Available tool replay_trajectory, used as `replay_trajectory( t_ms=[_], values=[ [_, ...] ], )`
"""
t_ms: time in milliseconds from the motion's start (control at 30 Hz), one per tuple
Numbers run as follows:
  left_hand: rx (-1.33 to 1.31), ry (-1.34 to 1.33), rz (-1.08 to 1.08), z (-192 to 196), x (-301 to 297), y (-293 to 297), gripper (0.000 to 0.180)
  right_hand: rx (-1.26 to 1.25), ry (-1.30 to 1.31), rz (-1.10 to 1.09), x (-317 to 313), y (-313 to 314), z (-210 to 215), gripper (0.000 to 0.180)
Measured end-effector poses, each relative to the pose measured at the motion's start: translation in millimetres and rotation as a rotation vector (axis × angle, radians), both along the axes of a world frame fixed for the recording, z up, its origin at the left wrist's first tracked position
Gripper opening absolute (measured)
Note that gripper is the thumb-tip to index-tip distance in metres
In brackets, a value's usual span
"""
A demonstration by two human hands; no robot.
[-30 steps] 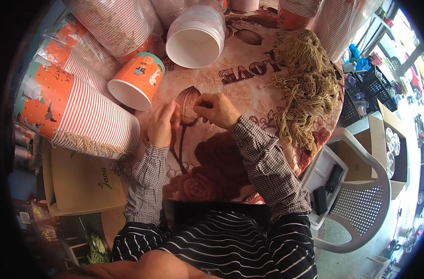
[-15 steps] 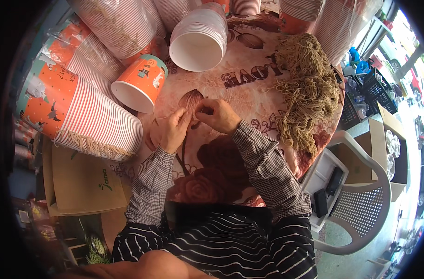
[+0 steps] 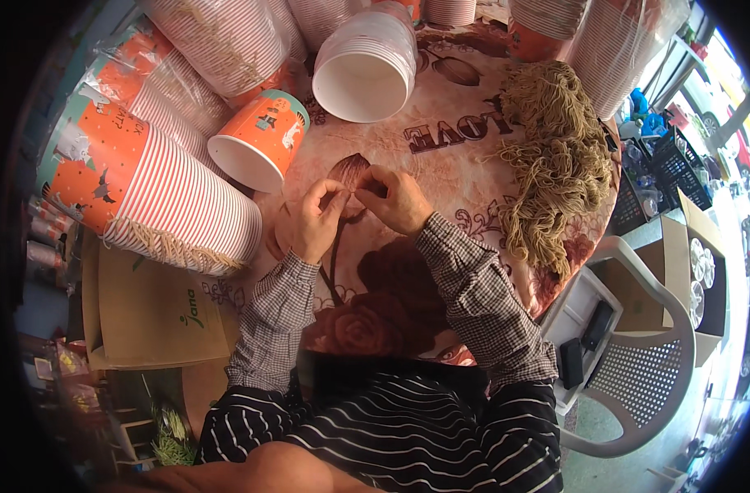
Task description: Tying decorative string or twine around the rims of Halloween-themed paper cups.
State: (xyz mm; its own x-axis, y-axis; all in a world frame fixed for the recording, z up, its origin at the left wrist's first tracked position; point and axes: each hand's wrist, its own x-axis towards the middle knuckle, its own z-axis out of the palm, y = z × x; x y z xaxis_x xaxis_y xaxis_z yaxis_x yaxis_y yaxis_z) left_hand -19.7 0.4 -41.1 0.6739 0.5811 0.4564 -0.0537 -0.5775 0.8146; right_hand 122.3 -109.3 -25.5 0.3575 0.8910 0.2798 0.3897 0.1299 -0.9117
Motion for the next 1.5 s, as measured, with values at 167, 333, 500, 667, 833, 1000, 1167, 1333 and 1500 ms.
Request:
replay_trajectory(
  t_ms=[167, 333, 500, 667, 833, 1000, 1167, 1333, 1500],
  values=[
    [0.159, -0.028, 0.077, 11.9, -0.3, -6.9, 0.014, -0.023, -0.076, -0.029, -6.4, -2.4, 4.4, 0.013],
    [0.136, -0.011, 0.095, 5.8, 0.8, -5.5, 0.012, -0.020, -0.062, -0.061, -8.7, -3.1, 5.9, 0.015],
    [0.137, -0.069, 0.072, -1.3, 2.0, -3.7, 0.012, 0.015, -0.191, -0.049, -7.3, -1.9, 1.3, 0.015],
    [0.110, 0.006, 0.016, -1.8, -2.0, -0.2, 0.011, -0.040, -0.176, -0.047, -7.3, -1.1, 0.2, 0.015],
    [-0.173, -0.440, 0.284, 18.8, -1.6, 3.2, 0.030, -0.034, -0.135, -0.094, 5.5, -4.6, -5.9, 0.014],
    [-0.487, -0.648, 0.438, 49.7, -4.8, 58.4, 0.054, 0.066, 0.256, -0.078, 19.6, -4.0, 1.3, 0.012],
    [-0.803, -0.742, 0.041, 45.7, 11.8, 115.5, 0.055, 0.115, 0.674, 0.137, 30.7, -15.2, 14.0, 0.007],
    [-0.253, -0.317, 0.331, 30.9, 39.5, 79.2, 0.042, -0.045, 0.571, 0.450, 22.9, -27.6, 34.0, 0.005],
    [0.462, 0.213, 0.185, -8.7, 45.1, 19.8, 0.046, 0.045, 0.492, 0.359, 25.4, -30.5, 34.9, 0.004]
  ],
)
